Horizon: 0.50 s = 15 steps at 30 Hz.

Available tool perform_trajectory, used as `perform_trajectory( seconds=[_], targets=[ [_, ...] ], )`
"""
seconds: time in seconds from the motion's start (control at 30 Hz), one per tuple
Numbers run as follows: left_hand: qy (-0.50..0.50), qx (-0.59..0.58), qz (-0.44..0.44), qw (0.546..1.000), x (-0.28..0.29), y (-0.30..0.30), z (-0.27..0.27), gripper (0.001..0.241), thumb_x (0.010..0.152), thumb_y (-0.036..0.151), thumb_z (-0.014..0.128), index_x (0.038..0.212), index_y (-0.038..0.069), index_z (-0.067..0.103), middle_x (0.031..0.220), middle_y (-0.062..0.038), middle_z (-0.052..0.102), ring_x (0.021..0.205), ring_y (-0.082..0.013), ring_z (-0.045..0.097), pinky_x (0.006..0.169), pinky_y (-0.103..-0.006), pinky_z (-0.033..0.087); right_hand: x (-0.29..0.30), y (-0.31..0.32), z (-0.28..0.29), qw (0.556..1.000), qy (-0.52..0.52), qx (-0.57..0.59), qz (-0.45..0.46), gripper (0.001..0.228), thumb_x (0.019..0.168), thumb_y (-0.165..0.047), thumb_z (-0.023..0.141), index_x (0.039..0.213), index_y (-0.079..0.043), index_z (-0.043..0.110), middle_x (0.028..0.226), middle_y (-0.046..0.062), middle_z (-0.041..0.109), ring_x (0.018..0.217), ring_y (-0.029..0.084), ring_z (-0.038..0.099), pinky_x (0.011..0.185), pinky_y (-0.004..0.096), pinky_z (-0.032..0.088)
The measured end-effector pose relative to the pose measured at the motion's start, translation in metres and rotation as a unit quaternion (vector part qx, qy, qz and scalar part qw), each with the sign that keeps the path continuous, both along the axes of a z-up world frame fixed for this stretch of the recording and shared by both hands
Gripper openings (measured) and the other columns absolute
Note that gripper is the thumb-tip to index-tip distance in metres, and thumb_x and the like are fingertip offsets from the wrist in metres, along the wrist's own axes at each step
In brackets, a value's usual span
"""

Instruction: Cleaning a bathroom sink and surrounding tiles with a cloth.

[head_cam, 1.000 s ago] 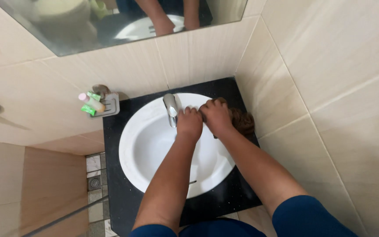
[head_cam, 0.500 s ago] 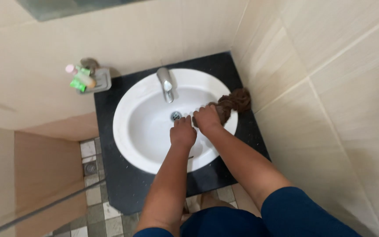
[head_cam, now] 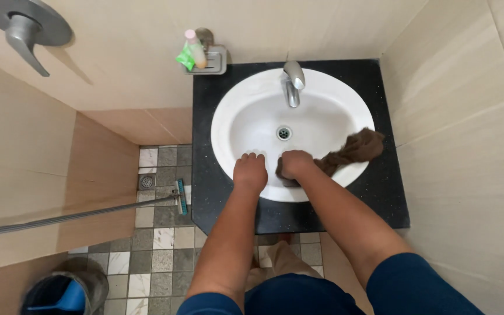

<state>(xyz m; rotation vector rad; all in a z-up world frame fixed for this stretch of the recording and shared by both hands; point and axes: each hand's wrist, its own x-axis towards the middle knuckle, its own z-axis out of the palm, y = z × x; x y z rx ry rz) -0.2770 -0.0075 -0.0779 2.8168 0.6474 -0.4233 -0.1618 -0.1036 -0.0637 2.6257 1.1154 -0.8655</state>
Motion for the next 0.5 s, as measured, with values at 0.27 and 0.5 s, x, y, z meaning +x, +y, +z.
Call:
perform_trajectory(
  seconds=[0.27, 0.5],
  targets=[
    [-0.076, 0.012, 0.05, 0.996, -0.007, 0.042, 0.036, 0.033, 0.104, 0.01, 0.047, 0.132, 0.008, 0.064, 0.142, -0.012, 0.059, 0.141, -0.03, 0.045, 0.123, -0.0469, 0.028, -0.034, 0.06, 0.026, 0.928, 0.219, 0.218, -0.206, 0.047, 0.085, -0.023, 0.051, 0.12, 0.001, 0.071, 0.126, 0.025, 0.07, 0.128, 0.045, 0.06, 0.109, 0.055, 0.05],
    [-0.102, 0.06, 0.039, 0.992, 0.014, 0.079, 0.047, 0.042, 0.105, 0.015, 0.046, 0.147, 0.016, 0.054, 0.149, -0.01, 0.053, 0.147, -0.0324, 0.04, 0.123, -0.0496, 0.027, -0.03, 0.103, 0.041, 0.814, 0.258, 0.351, -0.385, 0.059, 0.082, -0.037, 0.068, 0.131, -0.003, 0.068, 0.134, 0.022, 0.067, 0.135, 0.038, 0.056, 0.114, 0.05, 0.046]
  ],
)
